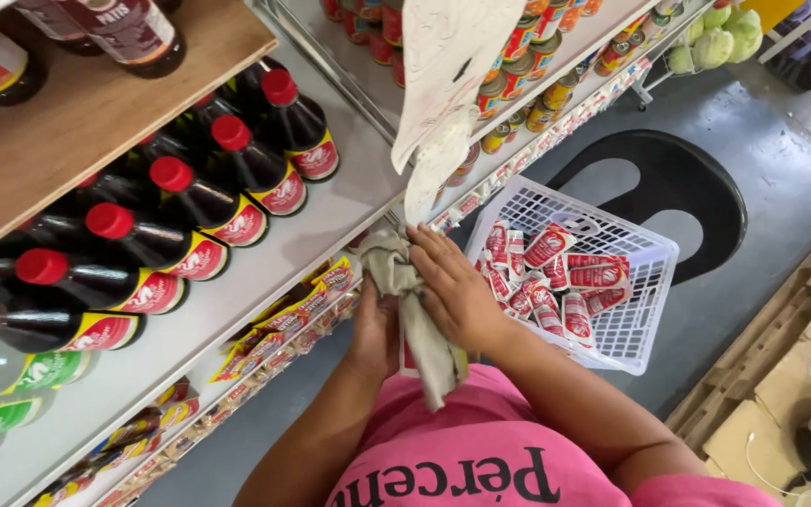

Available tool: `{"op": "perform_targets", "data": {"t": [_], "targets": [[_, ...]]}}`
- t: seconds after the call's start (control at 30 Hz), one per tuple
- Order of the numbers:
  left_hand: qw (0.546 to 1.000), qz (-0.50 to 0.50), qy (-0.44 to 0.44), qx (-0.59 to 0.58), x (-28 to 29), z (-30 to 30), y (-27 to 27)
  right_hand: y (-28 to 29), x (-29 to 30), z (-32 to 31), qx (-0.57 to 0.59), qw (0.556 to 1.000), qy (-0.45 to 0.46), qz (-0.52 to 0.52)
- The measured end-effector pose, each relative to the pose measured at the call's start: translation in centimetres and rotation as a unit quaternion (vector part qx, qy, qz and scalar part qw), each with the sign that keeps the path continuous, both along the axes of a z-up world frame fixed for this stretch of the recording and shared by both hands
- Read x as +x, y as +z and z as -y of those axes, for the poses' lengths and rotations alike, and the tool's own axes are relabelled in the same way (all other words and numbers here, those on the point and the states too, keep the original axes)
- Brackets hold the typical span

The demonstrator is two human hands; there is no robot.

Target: Wiping soy sauce packets with a cloth and placing them onto a grocery shelf.

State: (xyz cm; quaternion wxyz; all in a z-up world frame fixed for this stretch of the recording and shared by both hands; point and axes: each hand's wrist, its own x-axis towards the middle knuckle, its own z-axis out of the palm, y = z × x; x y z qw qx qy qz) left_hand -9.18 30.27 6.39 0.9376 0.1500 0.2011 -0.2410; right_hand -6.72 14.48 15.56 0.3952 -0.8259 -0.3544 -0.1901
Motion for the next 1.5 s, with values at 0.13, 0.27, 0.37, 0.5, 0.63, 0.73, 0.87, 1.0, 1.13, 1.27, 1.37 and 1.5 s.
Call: {"op": "perform_targets", "data": {"t": [0.13,0.27,0.37,0.5,0.63,0.73,0.87,1.0,1.13,1.27,1.37,1.5], "targets": [[0.991,0.093,-0.017,-0.098,2.1,-3.1,0.3,0.0,-3.6,-2.9,-0.003,0.998,0.039,0.044],[0.945,0.127,-0.049,-0.297,1.5,-5.7,-4.2,0.5,-5.3,-4.1,-0.02,0.997,0.06,0.05],[0.994,-0.003,0.018,-0.111,0.4,-4.8,0.0,1.5,-3.1,-4.8,-0.025,0.997,0.035,0.058],[0.979,-0.097,0.068,0.168,-0.3,-4.7,10.8,2.5,-1.5,-6.9,-0.015,0.998,-0.003,0.062],[0.971,-0.072,0.113,0.197,1.2,-8.1,6.0,3.6,-3.9,-8.2,0.004,0.996,0.054,0.071],[0.953,0.275,0.124,-0.036,1.0,-8.7,7.5,3.4,-5.0,-7.0,-0.076,0.986,0.149,0.005],[0.958,0.244,0.087,0.12,1.1,-7.3,7.6,1.8,-3.2,-6.8,-0.025,0.994,0.101,0.024],[0.878,0.308,0.225,0.289,-1.8,-1.4,-1.1,-4.0,-0.7,-6.5,0.086,0.99,0.077,-0.084],[0.793,0.44,0.127,0.401,-0.7,-5.2,7.9,0.2,-1.7,-8.8,0.223,0.941,-0.004,-0.253],[0.673,0.406,0.029,0.618,-0.6,-6.0,10.8,0.2,-0.3,-8.7,0.458,0.781,-0.073,-0.419],[0.744,0.326,-0.033,0.583,-1.0,-6.6,13.1,-0.1,0.7,-8.0,0.53,0.722,-0.106,-0.433],[0.824,0.345,-0.065,0.445,0.1,-6.0,5.1,1.5,0.8,-8.6,0.542,0.725,-0.124,-0.407]]}}
